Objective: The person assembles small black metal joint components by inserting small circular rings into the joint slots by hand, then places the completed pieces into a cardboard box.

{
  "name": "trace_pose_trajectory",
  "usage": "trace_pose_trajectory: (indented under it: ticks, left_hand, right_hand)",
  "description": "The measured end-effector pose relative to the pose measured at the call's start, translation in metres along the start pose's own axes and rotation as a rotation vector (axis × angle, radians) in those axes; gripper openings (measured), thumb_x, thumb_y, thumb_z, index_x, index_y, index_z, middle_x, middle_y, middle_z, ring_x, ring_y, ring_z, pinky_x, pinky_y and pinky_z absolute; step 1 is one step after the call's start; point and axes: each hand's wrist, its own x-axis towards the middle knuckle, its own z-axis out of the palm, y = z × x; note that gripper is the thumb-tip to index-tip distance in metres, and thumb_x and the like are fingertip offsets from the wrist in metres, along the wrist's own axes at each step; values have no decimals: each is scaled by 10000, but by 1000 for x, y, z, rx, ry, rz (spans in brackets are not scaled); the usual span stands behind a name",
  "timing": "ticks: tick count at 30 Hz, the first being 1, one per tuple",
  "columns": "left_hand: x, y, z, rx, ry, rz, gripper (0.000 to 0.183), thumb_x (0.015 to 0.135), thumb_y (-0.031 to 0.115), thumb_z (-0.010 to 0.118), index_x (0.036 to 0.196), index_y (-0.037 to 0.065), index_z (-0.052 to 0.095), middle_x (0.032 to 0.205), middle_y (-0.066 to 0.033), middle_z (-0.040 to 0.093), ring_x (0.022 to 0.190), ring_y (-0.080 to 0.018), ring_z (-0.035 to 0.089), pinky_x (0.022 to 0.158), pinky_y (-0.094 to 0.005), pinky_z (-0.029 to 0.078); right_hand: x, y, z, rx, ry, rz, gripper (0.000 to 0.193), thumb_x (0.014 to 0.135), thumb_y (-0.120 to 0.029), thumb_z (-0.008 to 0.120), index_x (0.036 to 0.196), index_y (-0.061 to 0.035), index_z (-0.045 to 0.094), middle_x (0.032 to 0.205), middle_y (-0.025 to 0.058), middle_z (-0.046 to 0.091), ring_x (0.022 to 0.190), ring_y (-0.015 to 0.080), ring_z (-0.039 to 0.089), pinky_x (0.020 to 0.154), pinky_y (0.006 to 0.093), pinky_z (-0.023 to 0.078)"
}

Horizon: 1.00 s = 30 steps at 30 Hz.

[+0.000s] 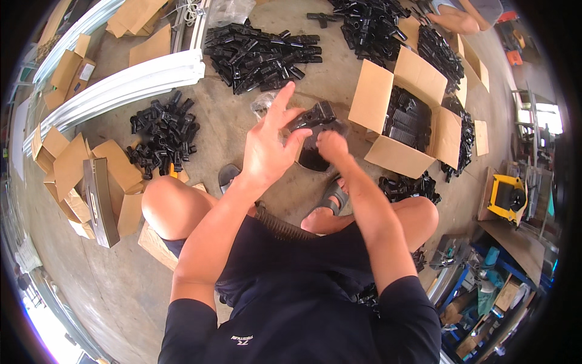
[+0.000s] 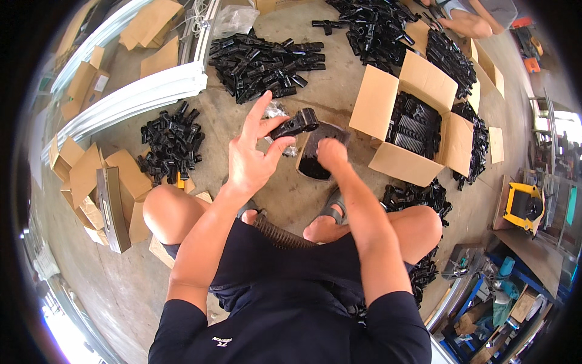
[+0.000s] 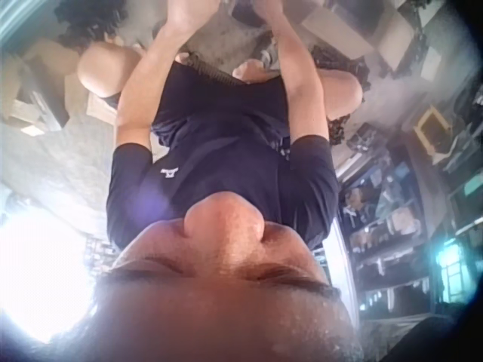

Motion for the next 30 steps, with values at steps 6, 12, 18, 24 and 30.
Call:
trace_pose_trajectory:
  ticks: [6,12,18,24,30]
  left_hand:
    - [3,-19,-5,111,-22,97,811,854,54,807,1558,88,406,1188,-153,749,1133,-306,722,953,-374,563]
    - [10,-25,-6,120,-41,121,812,855,85,809,1561,106,409,1163,-156,750,1052,-344,728,932,-398,568]
    - [19,-20,-7,124,-30,178,826,859,87,799,1579,129,397,1134,-154,755,1052,-351,717,873,-407,588]
    - [15,-17,-11,211,2,249,863,822,46,806,1577,113,394,1104,-138,753,998,-341,712,855,-408,590]
    - [7,-13,-8,351,-25,353,900,781,-11,812,1571,70,388,1089,-121,753,985,-317,711,825,-403,593]
  right_hand:
    - [-15,-20,75,-53,133,-100,214,917,-137,556,1025,-59,725,1126,151,676,1089,343,662,866,411,599]
    - [-9,-25,62,-71,69,-108,194,913,-127,569,1038,-41,690,1053,172,724,1076,337,687,865,417,587]
    - [4,-12,-9,-63,65,-103,151,919,-106,594,1000,-20,687,1038,202,720,942,365,725,850,449,590]
    - [-37,-6,-172,589,472,-162,178,928,-88,699,1088,-10,712,984,133,718,829,222,713,717,341,575]
    - [-103,-42,-242,1048,580,-349,173,969,20,648,1129,-1,711,1048,59,671,812,107,632,728,252,539]
